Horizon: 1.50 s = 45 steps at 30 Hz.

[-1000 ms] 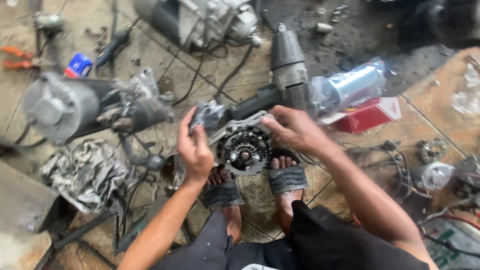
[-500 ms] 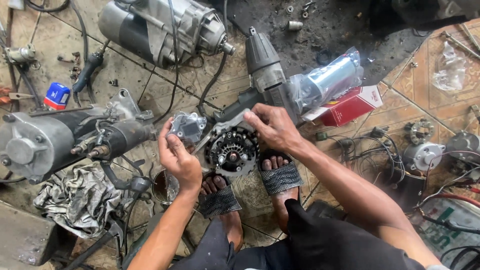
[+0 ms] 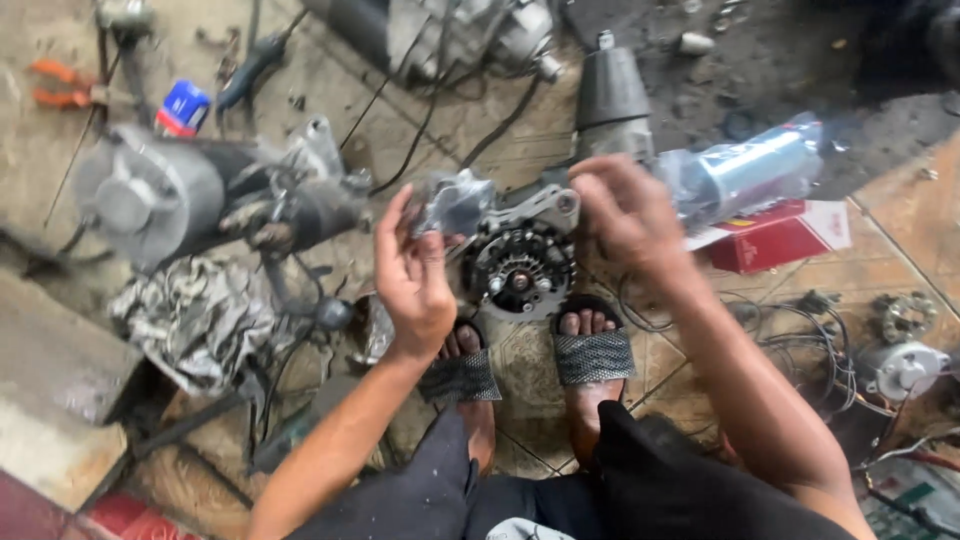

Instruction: The person unpacks a new starter motor component from a red box and plastic bag, then fits it onto a disassembled engine housing. They repeatedly adjust and reposition the part by hand to align it with the internal gears.

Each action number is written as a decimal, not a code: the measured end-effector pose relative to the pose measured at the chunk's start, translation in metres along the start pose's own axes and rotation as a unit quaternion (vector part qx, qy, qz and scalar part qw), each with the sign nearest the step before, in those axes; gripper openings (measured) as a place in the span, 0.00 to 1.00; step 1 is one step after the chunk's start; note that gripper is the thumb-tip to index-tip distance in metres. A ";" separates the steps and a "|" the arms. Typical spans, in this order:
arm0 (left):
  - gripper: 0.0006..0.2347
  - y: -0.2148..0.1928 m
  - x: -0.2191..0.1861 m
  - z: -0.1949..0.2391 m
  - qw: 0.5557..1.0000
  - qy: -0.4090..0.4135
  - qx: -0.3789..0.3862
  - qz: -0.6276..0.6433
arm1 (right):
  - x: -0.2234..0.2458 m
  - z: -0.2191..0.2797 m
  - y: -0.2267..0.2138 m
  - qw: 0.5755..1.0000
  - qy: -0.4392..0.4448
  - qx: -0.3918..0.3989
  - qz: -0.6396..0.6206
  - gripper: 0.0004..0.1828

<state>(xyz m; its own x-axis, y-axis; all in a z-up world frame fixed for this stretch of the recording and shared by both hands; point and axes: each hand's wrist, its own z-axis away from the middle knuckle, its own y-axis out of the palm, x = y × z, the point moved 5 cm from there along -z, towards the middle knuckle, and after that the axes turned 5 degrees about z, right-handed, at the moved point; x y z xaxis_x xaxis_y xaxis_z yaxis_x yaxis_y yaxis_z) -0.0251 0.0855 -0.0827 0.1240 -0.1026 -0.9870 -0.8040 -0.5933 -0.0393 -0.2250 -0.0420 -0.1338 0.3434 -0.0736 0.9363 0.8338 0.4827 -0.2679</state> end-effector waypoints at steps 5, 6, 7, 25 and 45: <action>0.20 -0.004 -0.018 -0.005 0.994 0.096 0.055 -0.016 | 0.009 0.000 -0.017 0.994 -0.018 0.015 -0.103 0.18; 0.21 -0.003 -0.025 -0.005 0.987 0.135 0.085 -0.028 | 0.014 0.002 -0.018 0.990 -0.018 0.049 -0.129 0.21; 0.21 -0.002 -0.024 -0.004 0.987 0.134 0.082 -0.030 | 0.021 0.005 -0.014 0.990 -0.018 0.053 -0.129 0.21; 0.20 0.000 -0.033 -0.011 0.969 0.070 0.227 -0.064 | 0.064 0.025 0.005 0.980 -0.032 0.089 -0.173 0.24; 0.15 -0.010 -0.006 -0.008 0.974 -0.112 0.196 -0.027 | 0.047 -0.080 -0.061 0.902 -0.364 -0.087 0.216 0.16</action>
<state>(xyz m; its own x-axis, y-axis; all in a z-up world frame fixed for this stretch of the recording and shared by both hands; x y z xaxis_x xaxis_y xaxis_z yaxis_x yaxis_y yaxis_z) -0.0133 0.0858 -0.0754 0.0780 0.1224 -0.9894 -0.9653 -0.2386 -0.1057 -0.2250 -0.1451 -0.0913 0.3313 0.7113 0.6199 0.7665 0.1802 -0.6164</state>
